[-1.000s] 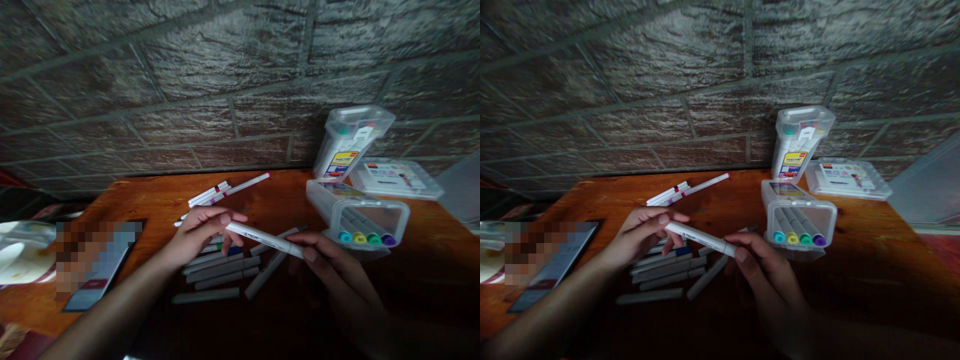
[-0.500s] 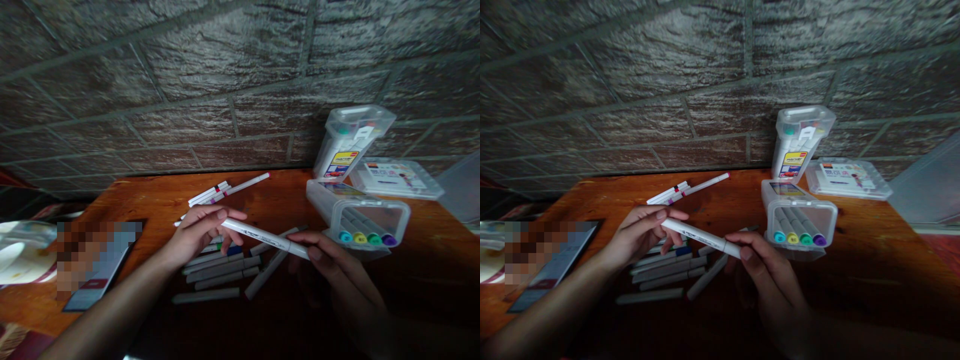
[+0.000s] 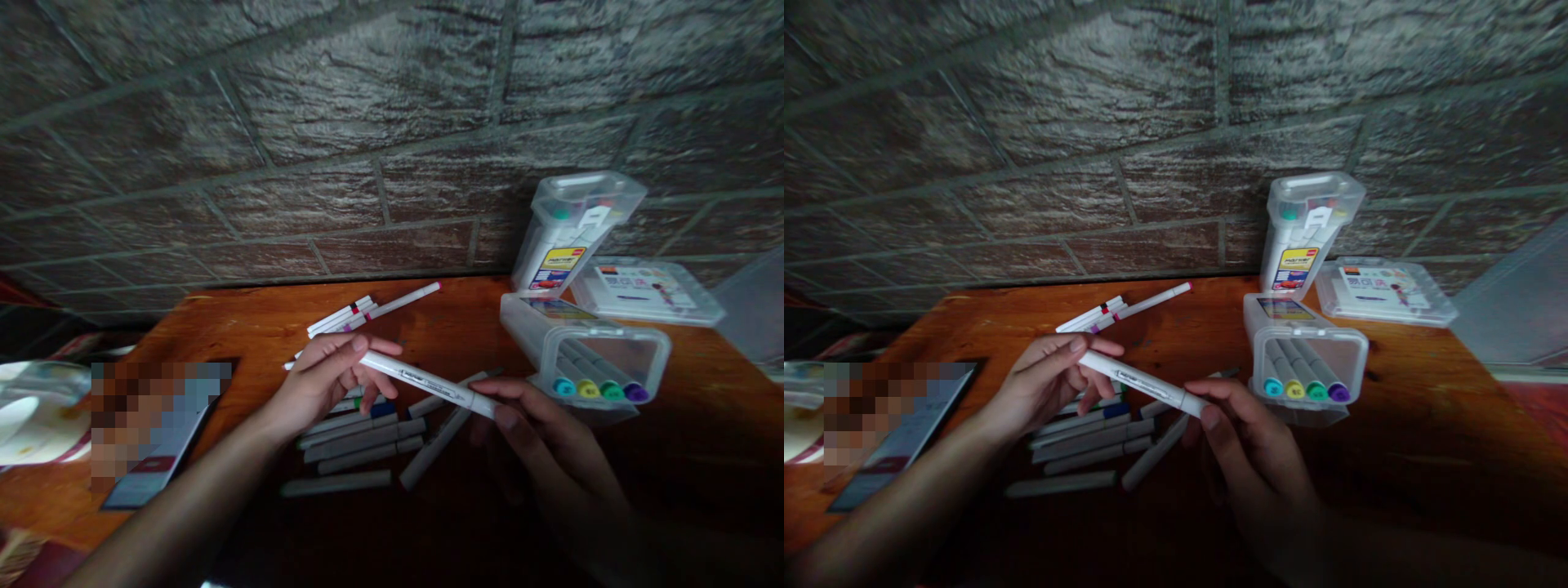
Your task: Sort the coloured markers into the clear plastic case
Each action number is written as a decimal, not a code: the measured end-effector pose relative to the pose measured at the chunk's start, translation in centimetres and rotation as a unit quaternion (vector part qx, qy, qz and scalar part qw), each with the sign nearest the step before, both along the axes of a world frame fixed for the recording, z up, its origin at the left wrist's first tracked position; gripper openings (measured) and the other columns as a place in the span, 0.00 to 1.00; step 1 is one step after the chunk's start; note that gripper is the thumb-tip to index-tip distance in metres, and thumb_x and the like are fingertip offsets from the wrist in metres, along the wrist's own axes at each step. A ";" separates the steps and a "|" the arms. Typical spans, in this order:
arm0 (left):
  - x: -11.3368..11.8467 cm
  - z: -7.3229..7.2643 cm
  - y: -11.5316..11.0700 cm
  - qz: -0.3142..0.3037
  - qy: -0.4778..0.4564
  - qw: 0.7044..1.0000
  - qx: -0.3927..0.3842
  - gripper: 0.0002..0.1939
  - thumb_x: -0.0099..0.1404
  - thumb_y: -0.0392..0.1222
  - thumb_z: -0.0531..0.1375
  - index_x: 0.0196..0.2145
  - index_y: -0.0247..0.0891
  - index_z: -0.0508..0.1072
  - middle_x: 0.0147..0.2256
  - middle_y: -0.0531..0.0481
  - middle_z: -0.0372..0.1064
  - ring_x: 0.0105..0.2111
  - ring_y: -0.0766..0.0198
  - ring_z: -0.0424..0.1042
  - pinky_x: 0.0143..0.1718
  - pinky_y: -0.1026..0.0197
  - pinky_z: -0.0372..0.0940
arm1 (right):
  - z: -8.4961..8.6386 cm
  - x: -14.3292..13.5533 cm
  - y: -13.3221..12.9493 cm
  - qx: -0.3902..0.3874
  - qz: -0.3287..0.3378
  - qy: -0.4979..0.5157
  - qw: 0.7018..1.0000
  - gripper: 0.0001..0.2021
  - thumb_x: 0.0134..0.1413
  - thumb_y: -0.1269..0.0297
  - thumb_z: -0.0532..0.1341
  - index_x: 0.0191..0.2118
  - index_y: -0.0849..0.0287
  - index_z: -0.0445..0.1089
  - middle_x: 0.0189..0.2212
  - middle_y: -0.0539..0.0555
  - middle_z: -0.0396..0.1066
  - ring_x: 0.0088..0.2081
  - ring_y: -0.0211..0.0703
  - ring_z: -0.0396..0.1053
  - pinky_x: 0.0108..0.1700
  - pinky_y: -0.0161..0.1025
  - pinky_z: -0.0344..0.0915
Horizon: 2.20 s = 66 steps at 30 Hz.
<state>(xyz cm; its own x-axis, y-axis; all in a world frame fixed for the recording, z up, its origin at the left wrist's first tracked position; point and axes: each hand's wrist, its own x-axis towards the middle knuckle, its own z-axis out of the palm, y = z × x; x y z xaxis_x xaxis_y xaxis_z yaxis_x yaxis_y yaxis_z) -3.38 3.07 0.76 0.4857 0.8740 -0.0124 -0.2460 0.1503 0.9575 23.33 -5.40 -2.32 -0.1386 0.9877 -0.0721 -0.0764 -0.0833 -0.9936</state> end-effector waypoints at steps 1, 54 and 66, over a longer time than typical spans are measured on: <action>0.0 0.0 0.0 0.001 0.003 1.000 0.000 0.19 0.75 0.49 0.65 0.49 0.28 0.85 0.29 0.37 0.84 0.21 0.64 0.77 0.22 0.67 0.70 | 0.0 -0.1 0.0 -0.002 0.003 -0.001 1.000 0.20 0.72 0.43 0.61 0.54 0.52 0.76 0.31 0.50 0.75 0.19 0.34 0.67 0.18 0.29 0.66; -0.3 -0.7 0.3 0.013 -0.005 0.999 0.036 0.10 0.75 0.40 0.61 0.46 0.32 0.81 0.30 0.40 0.83 0.24 0.62 0.78 0.25 0.65 0.72 | -0.2 0.0 0.2 -0.073 0.040 0.043 0.996 0.15 0.72 0.51 0.60 0.53 0.55 0.73 0.32 0.52 0.78 0.23 0.37 0.67 0.23 0.31 0.64; 0.2 0.1 -0.1 0.033 0.006 0.998 0.049 0.09 0.72 0.40 0.68 0.47 0.35 0.84 0.29 0.45 0.82 0.25 0.68 0.75 0.25 0.70 0.70 | -1.0 0.0 0.0 -0.043 0.142 -0.006 0.989 0.16 0.76 0.48 0.58 0.55 0.54 0.72 0.35 0.50 0.73 0.27 0.35 0.67 0.27 0.31 0.64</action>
<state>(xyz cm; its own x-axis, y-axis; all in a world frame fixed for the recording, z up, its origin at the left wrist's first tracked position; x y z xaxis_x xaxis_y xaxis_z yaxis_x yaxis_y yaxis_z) -3.19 3.02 0.83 0.4282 0.9010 0.0688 -0.2401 0.0401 0.9699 23.35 -5.38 -3.30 -0.4074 0.8997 -0.1567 -0.0268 -0.1833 -0.9827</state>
